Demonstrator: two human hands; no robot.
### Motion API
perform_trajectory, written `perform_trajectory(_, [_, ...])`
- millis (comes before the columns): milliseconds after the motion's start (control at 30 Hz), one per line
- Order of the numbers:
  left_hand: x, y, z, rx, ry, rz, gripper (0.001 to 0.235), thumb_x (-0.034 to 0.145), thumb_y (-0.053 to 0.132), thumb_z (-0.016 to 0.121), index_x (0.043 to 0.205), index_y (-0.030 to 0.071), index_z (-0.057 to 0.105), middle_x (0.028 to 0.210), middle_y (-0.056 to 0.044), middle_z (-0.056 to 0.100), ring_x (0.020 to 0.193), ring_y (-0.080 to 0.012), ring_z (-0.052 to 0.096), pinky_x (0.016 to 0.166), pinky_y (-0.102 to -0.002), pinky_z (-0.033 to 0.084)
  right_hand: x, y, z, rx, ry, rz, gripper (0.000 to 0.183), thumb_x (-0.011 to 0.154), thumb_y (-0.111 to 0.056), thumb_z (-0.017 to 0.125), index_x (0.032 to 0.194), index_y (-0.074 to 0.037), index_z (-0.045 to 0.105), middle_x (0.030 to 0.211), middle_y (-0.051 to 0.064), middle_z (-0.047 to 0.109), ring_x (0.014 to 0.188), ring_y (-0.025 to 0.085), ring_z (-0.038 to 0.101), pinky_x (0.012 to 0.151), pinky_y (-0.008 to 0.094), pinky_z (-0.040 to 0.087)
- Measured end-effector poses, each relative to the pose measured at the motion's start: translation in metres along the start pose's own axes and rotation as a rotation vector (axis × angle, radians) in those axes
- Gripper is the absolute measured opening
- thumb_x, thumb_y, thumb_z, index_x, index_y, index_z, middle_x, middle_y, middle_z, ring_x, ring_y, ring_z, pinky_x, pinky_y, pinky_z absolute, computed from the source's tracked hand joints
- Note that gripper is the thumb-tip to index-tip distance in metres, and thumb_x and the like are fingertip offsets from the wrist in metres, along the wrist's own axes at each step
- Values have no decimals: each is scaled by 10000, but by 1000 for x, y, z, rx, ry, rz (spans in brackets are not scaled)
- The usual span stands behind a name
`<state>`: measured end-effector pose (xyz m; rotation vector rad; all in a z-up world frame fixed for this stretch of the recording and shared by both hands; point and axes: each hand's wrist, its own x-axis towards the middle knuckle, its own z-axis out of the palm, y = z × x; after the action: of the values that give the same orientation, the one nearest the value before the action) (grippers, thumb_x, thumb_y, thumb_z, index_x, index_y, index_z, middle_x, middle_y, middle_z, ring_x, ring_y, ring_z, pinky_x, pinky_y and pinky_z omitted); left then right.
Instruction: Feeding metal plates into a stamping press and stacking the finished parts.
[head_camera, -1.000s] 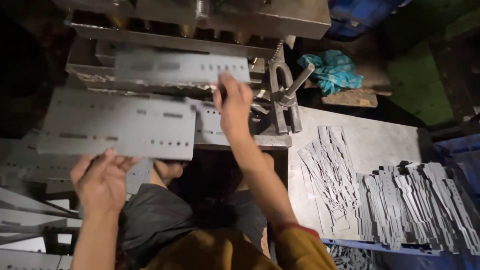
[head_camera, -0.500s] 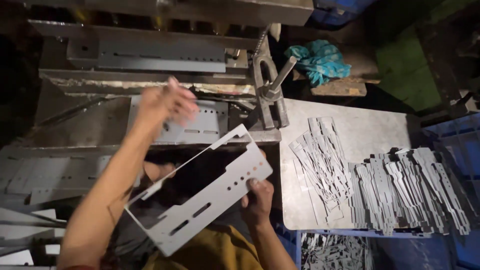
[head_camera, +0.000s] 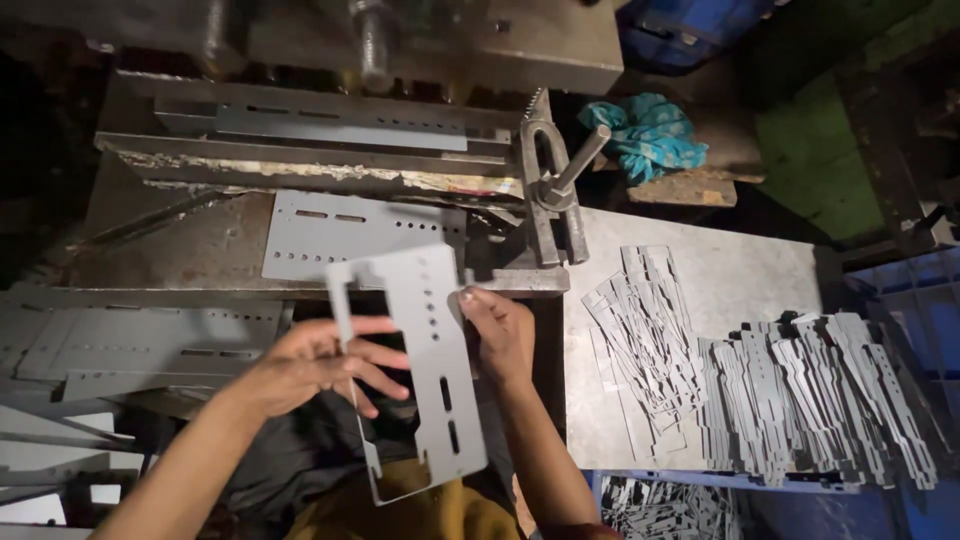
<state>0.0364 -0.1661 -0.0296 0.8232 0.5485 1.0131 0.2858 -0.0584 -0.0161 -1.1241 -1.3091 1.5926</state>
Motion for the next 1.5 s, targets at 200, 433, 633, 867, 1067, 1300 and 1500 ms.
perform_trajectory(200, [-48, -5, 6, -14, 502, 265, 682, 946, 180, 597, 1547, -31, 353, 1393, -328, 590, 1147, -492, 679, 787, -552, 668, 42, 30, 7, 210, -176, -86, 199, 1045, -166, 608, 1007, 3, 707, 658, -50, 490, 540, 33, 403, 472, 206, 285])
perform_trajectory(433, [-67, -4, -7, -23, 793, 634, 644, 1020, 160, 593, 1578, -26, 331, 1463, -325, 532, 1292, -488, 582, 915, -563, 600, 140, -30, 94, 274, -249, -296, 207, 1011, -181, 552, 1141, -71, 668, 707, -42, 520, 470, 47, 427, 407, 223, 292])
perform_trajectory(633, [-22, 18, -17, 18, 767, 831, 654, 1040, 177, 629, 1592, 18, 317, 1461, -319, 530, 1353, -469, 570, 978, -569, 598, 96, -27, 75, 364, 31, -378, 360, 1034, -213, 605, 717, -45, 568, 557, 13, 484, 428, 103, 438, 407, 259, 299])
perform_trajectory(867, [119, 81, -54, 384, 854, 554, 383, 1058, 265, 612, 1199, -83, 685, 973, -218, 771, 759, -274, 794, 598, -341, 656, -28, 21, 0, 273, 61, -239, 314, 1013, -144, 590, 731, -7, 596, 554, 38, 526, 436, 115, 464, 423, 256, 350])
perform_trajectory(1067, [110, 79, -42, 398, 825, 304, 440, 1090, 362, 536, 1131, -50, 684, 867, -171, 760, 578, -198, 697, 429, -262, 527, -62, 95, -38, 482, 181, -80, 134, 921, -90, 600, 889, 29, 653, 734, 75, 629, 392, 116, 466, 338, 244, 343])
perform_trajectory(1300, [55, 25, 21, 265, -80, -171, 617, 972, 362, 575, 1457, -17, 522, 1280, -268, 711, 1013, -327, 787, 752, -380, 711, -19, 79, -32, 544, 171, -166, 203, 919, -158, 626, 916, 39, 676, 826, 81, 665, 662, 132, 611, 585, 259, 475])
perform_trajectory(1500, [-4, 23, -2, 54, 152, -24, 556, 942, 143, 628, 1434, -81, 500, 1293, -331, 675, 1091, -466, 727, 721, -541, 672, 54, 7, 13, -241, -213, -129, 229, 971, -258, 641, 1028, -73, 763, 785, -21, 696, 713, 67, 615, 644, 216, 468])
